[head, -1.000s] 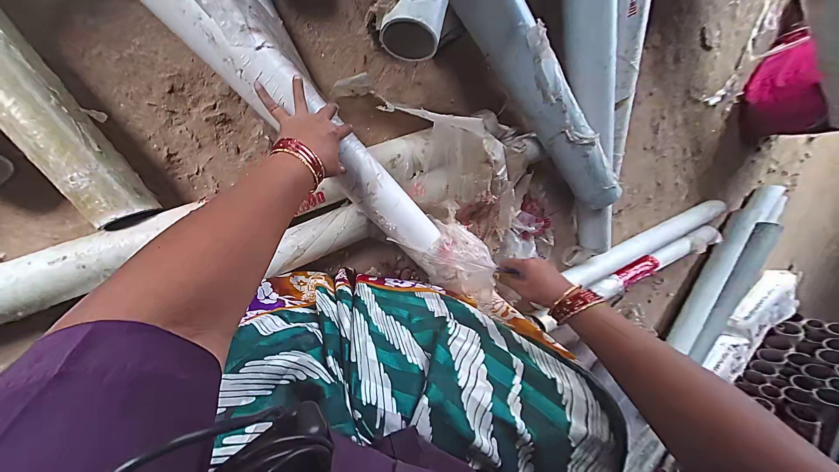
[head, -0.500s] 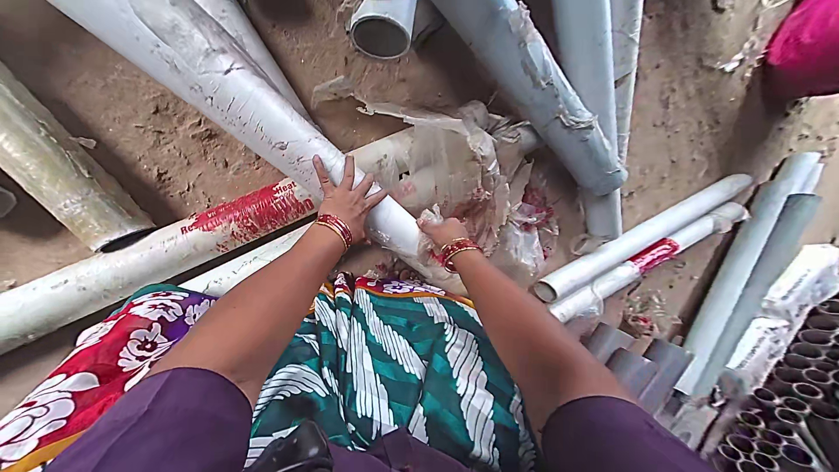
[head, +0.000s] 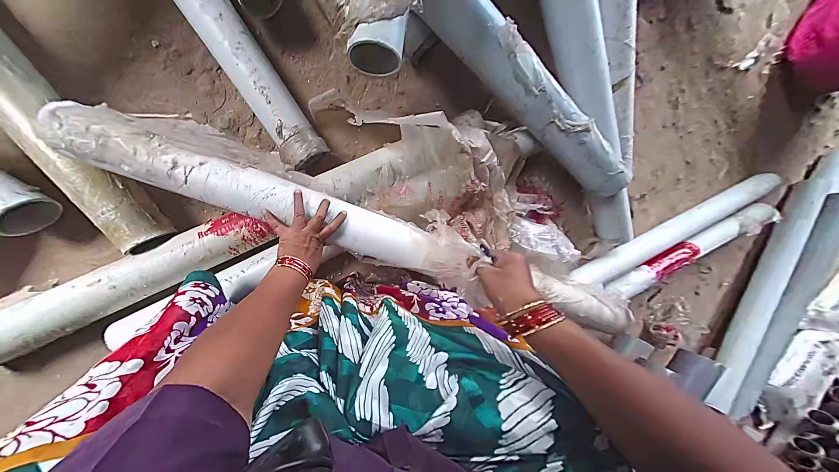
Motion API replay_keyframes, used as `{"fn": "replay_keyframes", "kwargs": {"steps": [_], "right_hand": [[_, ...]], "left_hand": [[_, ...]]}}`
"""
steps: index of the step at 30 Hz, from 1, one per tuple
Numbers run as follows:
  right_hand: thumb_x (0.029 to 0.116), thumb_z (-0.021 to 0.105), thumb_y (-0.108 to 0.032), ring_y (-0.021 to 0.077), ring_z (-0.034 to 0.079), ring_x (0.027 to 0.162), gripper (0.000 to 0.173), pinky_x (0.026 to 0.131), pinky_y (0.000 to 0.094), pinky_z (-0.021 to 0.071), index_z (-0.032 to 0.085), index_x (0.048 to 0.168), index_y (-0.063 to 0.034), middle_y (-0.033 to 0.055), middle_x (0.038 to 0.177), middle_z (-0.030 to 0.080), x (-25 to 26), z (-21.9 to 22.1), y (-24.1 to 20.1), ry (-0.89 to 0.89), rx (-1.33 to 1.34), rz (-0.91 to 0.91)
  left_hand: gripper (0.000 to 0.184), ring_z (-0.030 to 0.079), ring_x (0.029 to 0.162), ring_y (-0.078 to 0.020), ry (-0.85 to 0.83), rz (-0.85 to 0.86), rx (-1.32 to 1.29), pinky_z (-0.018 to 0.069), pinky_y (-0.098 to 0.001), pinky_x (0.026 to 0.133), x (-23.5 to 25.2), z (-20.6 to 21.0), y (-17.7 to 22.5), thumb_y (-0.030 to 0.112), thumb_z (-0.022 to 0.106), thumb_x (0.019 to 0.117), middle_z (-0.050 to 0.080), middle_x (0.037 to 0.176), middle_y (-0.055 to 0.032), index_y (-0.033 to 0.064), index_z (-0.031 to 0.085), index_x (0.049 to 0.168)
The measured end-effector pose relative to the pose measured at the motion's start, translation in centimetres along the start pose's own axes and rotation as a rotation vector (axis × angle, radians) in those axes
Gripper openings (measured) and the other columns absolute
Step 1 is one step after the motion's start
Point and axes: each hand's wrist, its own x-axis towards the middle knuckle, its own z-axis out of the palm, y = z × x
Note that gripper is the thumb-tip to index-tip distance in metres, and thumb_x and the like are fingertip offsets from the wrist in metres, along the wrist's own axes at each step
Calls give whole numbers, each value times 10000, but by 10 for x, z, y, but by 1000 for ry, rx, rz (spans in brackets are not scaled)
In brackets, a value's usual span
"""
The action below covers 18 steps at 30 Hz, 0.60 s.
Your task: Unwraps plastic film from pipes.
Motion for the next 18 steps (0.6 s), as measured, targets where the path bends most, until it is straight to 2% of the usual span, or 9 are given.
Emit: {"fn": "replay_keyframes", "kwargs": {"steps": [3, 7, 9, 11, 12, 13, 15, 17, 18], "right_hand": [[1002, 656, -139, 151, 530, 635, 182, 623, 376, 450, 666, 881, -3, 67, 700, 564, -27, -16, 4, 128, 222, -14], [959, 682, -83, 16, 499, 524, 177, 526, 215, 422, 638, 789, -64, -41, 601, 537, -47, -29, -5, 249, 487, -153], [985, 677, -121, 40, 475, 536, 164, 537, 241, 405, 658, 835, -56, -22, 620, 530, -52, -26, -9, 213, 489, -212], [998, 674, -147, 103, 504, 586, 170, 583, 312, 431, 677, 875, -30, 34, 668, 564, -48, -23, -22, 184, 422, -275], [997, 668, -130, 137, 518, 605, 174, 597, 348, 441, 681, 877, -5, 67, 680, 574, -47, -21, -24, 173, 369, -320], [993, 662, -108, 158, 514, 609, 186, 598, 367, 432, 672, 851, 12, 85, 674, 564, -44, -18, -26, 173, 327, -366], [993, 661, -94, 181, 548, 650, 154, 633, 395, 464, 700, 899, 22, 114, 728, 612, -42, -15, -23, 139, 333, -375], [989, 673, -106, 191, 565, 672, 154, 651, 409, 471, 707, 912, 23, 127, 754, 629, -35, -10, -14, 135, 364, -395], [987, 678, -120, 191, 575, 665, 156, 642, 409, 481, 707, 911, 13, 126, 756, 636, -30, -9, -6, 136, 379, -389]], "left_hand": [[627, 142, 1504, -614, -2, -42, 21, 98, -939, 958, 1, -14, 3, 82, 624, 986, 366, 1652, -132, 356, 498, 1535], [660, 56, 1533, -580, -153, -209, 55, 107, -918, 998, 10, -41, 12, 162, 578, 1038, 236, 1708, -118, 379, 338, 1612], [813, 27, 1532, -584, -275, -288, 44, 143, -919, 991, 10, -57, 25, 63, 634, 966, 155, 1732, -86, 364, 280, 1633], [945, 119, 1494, -629, -350, -332, 43, 198, -922, 974, 22, -79, 37, -5, 733, 827, 181, 1715, -148, 275, 318, 1629], [956, 170, 1476, -630, -382, -314, 47, 217, -912, 979, 29, -87, 47, 56, 790, 793, 229, 1683, -212, 206, 337, 1622], [970, 136, 1512, -584, -421, -274, 51, 186, -894, 1029, 39, -93, 57, 169, 843, 787, 266, 1658, -239, 181, 340, 1617], [1037, 111, 1564, -474, -480, -74, 38, 100, -815, 1139, 57, -93, 72, 344, 912, 753, 372, 1617, -207, 188, 347, 1608], [1151, 177, 1562, -440, -536, 91, 43, 106, -765, 1181, 75, -83, 79, 393, 949, 698, 424, 1599, -173, 216, 295, 1629], [1218, 233, 1530, -482, -577, 94, 76, 164, -795, 1143, 80, -75, 80, 413, 955, 682, 412, 1598, -198, 224, 239, 1648]]}}
